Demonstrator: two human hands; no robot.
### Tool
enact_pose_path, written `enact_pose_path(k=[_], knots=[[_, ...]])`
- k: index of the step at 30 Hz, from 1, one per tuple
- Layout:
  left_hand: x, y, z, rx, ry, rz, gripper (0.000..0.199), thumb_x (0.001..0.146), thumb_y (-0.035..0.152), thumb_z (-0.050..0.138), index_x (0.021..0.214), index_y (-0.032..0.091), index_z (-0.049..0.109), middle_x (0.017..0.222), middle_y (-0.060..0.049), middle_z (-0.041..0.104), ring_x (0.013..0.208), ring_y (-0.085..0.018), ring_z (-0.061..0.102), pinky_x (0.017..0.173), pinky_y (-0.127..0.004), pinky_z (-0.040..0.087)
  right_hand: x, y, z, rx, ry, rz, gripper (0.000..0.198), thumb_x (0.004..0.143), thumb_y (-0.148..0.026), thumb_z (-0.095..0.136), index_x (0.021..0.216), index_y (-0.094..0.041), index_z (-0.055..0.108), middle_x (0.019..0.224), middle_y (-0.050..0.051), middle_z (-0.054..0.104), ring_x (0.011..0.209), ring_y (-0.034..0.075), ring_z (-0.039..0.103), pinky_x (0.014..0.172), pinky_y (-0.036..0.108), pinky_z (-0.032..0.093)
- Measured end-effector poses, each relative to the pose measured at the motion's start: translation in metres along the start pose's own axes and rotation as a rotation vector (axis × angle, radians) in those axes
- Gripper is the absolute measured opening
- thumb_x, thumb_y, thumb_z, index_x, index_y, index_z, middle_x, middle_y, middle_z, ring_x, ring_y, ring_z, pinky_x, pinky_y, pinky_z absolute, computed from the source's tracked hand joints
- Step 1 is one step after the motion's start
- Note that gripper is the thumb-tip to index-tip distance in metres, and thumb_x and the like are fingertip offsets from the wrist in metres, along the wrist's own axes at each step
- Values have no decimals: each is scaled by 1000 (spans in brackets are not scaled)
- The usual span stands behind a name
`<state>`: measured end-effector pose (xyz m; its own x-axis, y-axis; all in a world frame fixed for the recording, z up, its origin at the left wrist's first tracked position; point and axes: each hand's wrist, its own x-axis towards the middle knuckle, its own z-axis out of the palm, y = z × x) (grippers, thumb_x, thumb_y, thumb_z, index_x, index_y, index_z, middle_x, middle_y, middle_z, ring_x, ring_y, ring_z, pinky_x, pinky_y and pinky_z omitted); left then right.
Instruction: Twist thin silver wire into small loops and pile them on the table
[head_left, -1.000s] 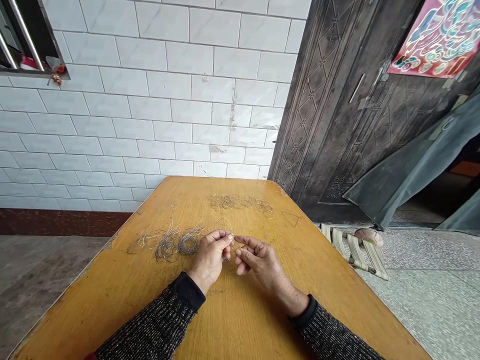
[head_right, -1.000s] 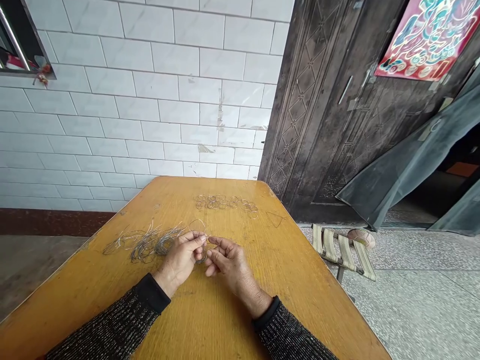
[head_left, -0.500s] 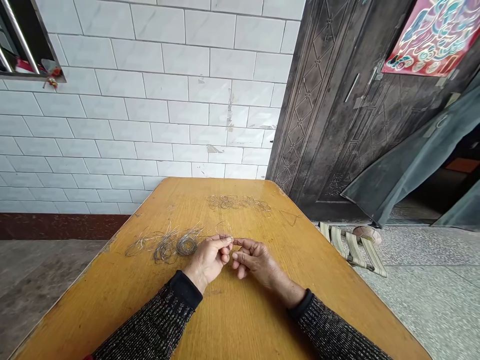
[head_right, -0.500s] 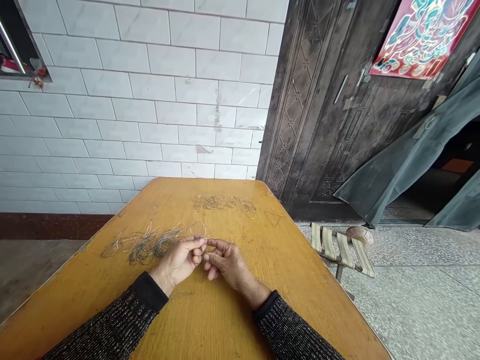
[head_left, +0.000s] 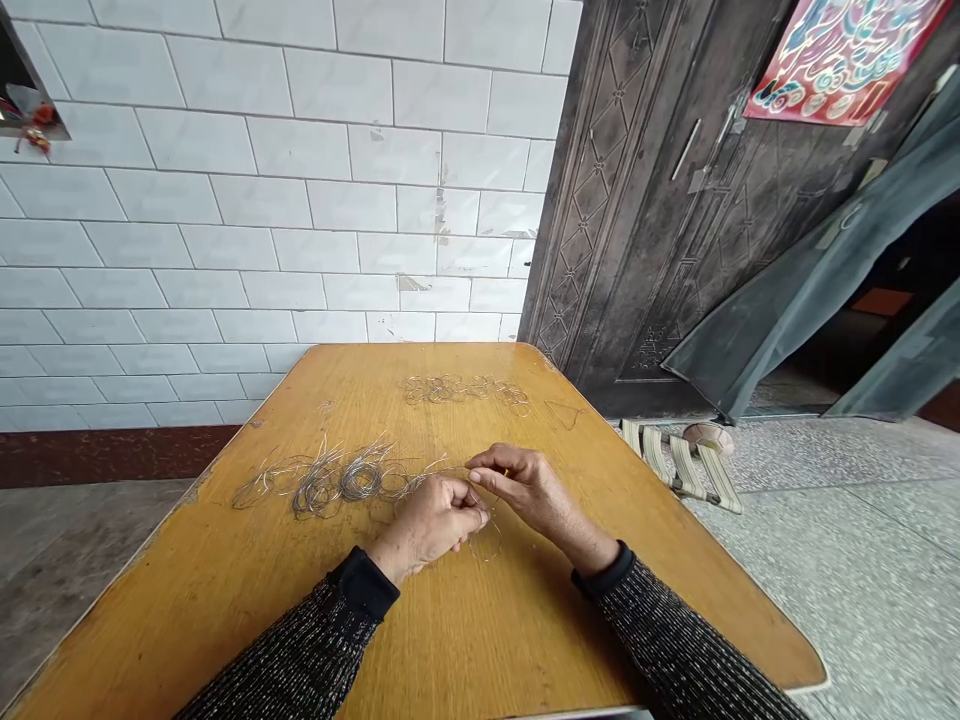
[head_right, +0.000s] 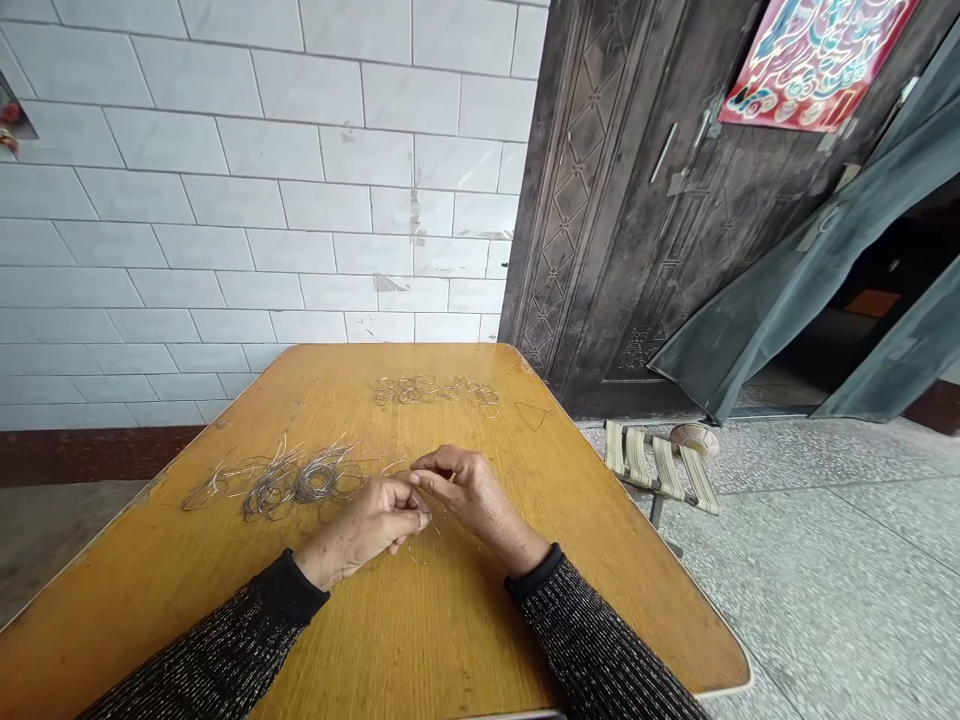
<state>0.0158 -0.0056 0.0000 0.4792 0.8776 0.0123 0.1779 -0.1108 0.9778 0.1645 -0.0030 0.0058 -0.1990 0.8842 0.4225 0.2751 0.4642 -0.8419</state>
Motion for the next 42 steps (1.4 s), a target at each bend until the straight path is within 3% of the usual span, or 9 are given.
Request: enact_pose_path(k=[3,8,14,17,20,25,34,42], knots=[[-2,2,2,98,29,44,9,61,17,54,53,16,57,44,4,45,40,-8,38,41,-21,26,-1,0,0,-16,-46,64,26,76,-33,54,60,-15,60,51,-3,48,47,7,41,46,19,31],[0,2,2,230,43,126,9,59,14,56,51,16,60,47,2,52,46,-10,42,47,-21,28,0,1,0,57,-60,180,30,73,-37,56,53,-15,52,42,-7,43,37,4,32,38,17,25],[0,-2,5,106,-3,20,8,59,16,56,51,16,58,46,3,49,42,-8,39,43,-21,27,4,3,5,167,-71,304,33,67,-39,60,48,-16,46,35,-7,41,31,3,30,34,17,21],[2,-4,2,-44,-18,-60,8,61,18,55,52,16,54,45,4,45,40,-7,37,40,-21,27,4,1,6,256,-49,286,32,68,-43,59,54,-15,48,42,-6,47,34,4,37,36,17,28],[4,-2,-6,-132,80,-39,10,63,22,57,56,15,54,50,3,48,41,-6,37,41,-20,28,2,-1,4,308,-35,246,33,73,-47,54,66,-14,52,56,-3,55,43,5,47,42,17,35],[7,0,-16,-183,210,-30,10,63,24,58,59,15,55,46,5,43,39,-5,33,39,-18,24,-1,4,5,326,-231,313,33,71,-46,58,73,-14,53,58,-2,56,46,6,51,41,16,37],[10,-6,-19,-393,104,-83,14,59,23,63,61,12,55,51,3,48,39,-2,32,39,-18,19,3,9,10,469,-135,332,31,57,-37,73,69,-13,56,55,-4,57,40,3,47,41,17,38],[8,-3,-19,-207,133,-26,18,63,30,64,64,12,59,50,4,46,43,-5,35,41,-19,25,2,5,11,474,-70,313,29,61,-39,70,70,-14,59,49,-5,54,40,4,47,39,16,33]])
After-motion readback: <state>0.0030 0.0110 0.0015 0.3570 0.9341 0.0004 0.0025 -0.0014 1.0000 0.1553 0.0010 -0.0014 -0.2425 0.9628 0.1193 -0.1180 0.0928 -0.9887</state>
